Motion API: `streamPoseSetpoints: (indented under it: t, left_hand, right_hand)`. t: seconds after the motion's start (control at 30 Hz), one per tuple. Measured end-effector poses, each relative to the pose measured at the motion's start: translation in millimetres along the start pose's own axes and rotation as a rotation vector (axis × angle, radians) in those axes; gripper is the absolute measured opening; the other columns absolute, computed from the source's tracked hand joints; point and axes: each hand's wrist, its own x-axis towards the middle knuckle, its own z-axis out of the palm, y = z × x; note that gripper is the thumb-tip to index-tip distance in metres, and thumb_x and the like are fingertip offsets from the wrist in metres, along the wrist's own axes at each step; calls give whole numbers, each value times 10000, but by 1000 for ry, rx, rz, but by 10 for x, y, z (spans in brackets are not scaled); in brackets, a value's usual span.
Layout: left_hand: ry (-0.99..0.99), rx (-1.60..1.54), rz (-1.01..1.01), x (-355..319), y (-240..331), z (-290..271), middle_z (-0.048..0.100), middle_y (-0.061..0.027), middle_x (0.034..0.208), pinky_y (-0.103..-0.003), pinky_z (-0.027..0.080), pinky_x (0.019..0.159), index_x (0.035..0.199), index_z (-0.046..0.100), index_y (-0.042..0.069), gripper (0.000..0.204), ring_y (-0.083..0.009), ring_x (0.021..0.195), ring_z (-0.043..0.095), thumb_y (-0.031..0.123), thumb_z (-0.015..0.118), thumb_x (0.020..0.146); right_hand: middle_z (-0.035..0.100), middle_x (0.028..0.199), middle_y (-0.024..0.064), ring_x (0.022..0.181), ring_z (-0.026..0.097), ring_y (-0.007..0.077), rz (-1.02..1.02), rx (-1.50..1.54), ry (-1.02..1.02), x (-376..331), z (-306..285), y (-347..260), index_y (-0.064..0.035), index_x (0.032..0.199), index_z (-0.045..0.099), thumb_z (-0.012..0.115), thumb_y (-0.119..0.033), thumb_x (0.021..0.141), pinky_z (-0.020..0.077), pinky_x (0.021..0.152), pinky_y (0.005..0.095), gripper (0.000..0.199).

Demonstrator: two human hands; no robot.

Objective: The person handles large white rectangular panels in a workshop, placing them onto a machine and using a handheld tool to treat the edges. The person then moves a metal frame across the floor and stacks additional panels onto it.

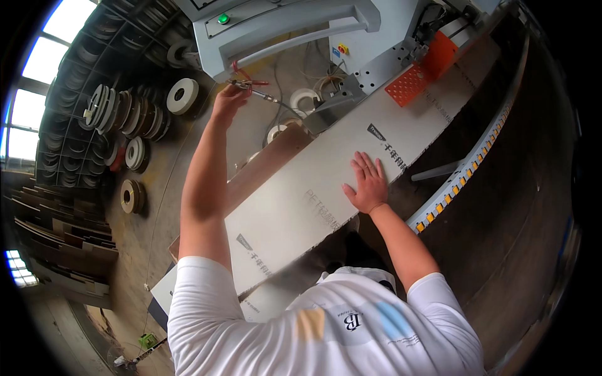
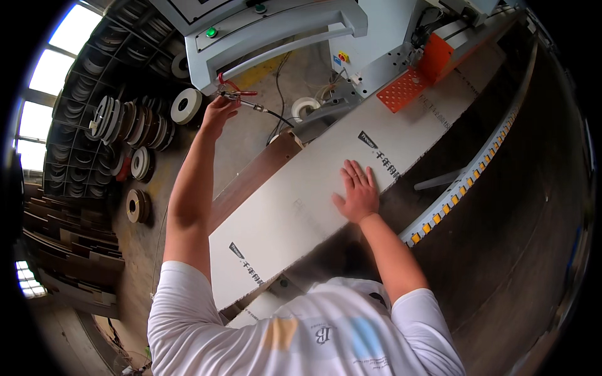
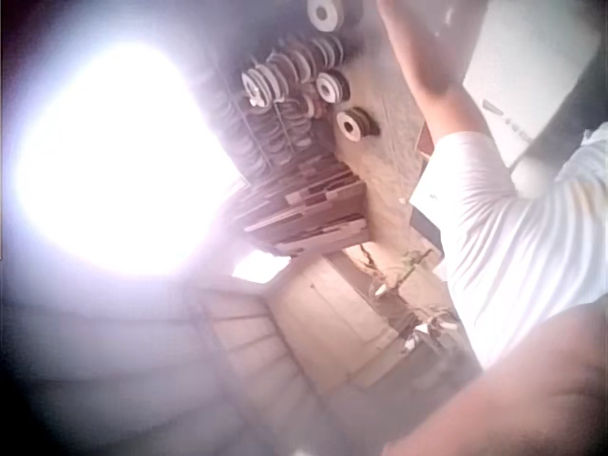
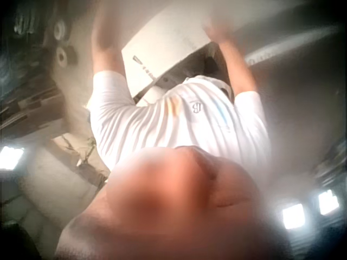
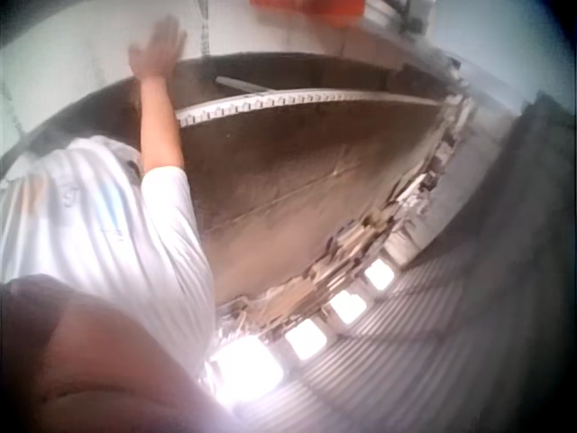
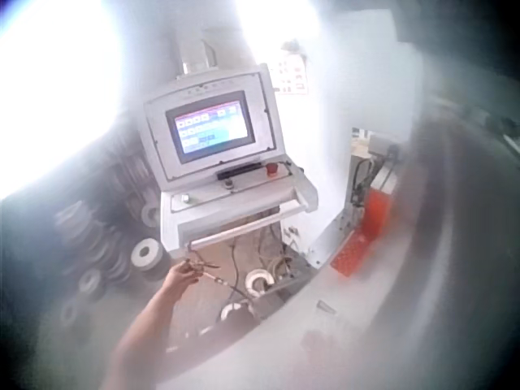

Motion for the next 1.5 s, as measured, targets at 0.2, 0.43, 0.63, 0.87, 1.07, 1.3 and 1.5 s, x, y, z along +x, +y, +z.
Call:
streamPoseSetpoints:
  t: [0.2,0.43,0.63,0.87,1.07,1.3,1.5]
  left_hand:
    - [224,-99,334,-604,-185,-303,722,-5,1152,-305,516,919,1193,672,90,150,-113,1022,661,146,704,1058]
    - [592,-515,602,-1482,1298,-38,696,-130,1198,-359,570,723,1328,434,112,263,-234,1001,736,212,582,1135]
    - [-8,1492,6,-2519,1373,264,778,-197,987,-507,561,761,1289,512,103,352,-406,938,750,387,590,1097]
    - [-280,1446,-236,-3405,1521,325,757,-209,951,-554,544,775,1270,569,136,385,-452,904,724,438,644,1043]
    - [-352,1348,-362,-3848,1352,27,758,-207,1011,-517,548,833,1240,629,109,387,-439,973,720,431,652,1028]
    - [-284,1261,-408,-4394,953,-393,748,-205,989,-527,535,810,1215,629,105,364,-442,978,707,410,687,1026]
    - [-507,1247,-428,-4784,968,-508,751,-196,976,-529,540,784,1202,635,125,355,-436,939,715,432,680,1030]
  right_hand:
    - [439,1683,103,1587,355,285,-31,-30,5,249,-156,478,-80,1490,520,692,-433,931,199,1328,540,683]
    - [418,1697,89,1598,335,272,16,-108,5,332,-288,1135,-94,1487,515,655,-461,975,193,1334,521,646]
    - [367,1732,94,1625,280,265,113,-249,24,493,-97,1405,-77,1599,425,582,-489,1042,174,1340,505,711]
    - [338,1740,159,1637,250,303,77,-83,-54,-89,180,83,-16,1594,451,563,-485,1046,138,1345,511,730]
    - [476,1663,121,1570,391,294,68,-13,107,-128,233,-241,-68,1485,568,603,-380,991,213,1315,544,585]
    - [467,1667,97,1564,394,295,23,-84,91,36,111,285,-110,1506,548,599,-364,1014,251,1296,545,556]
    - [389,1719,98,1612,313,276,81,-220,27,174,131,752,-85,1584,453,559,-419,1053,194,1325,513,636]
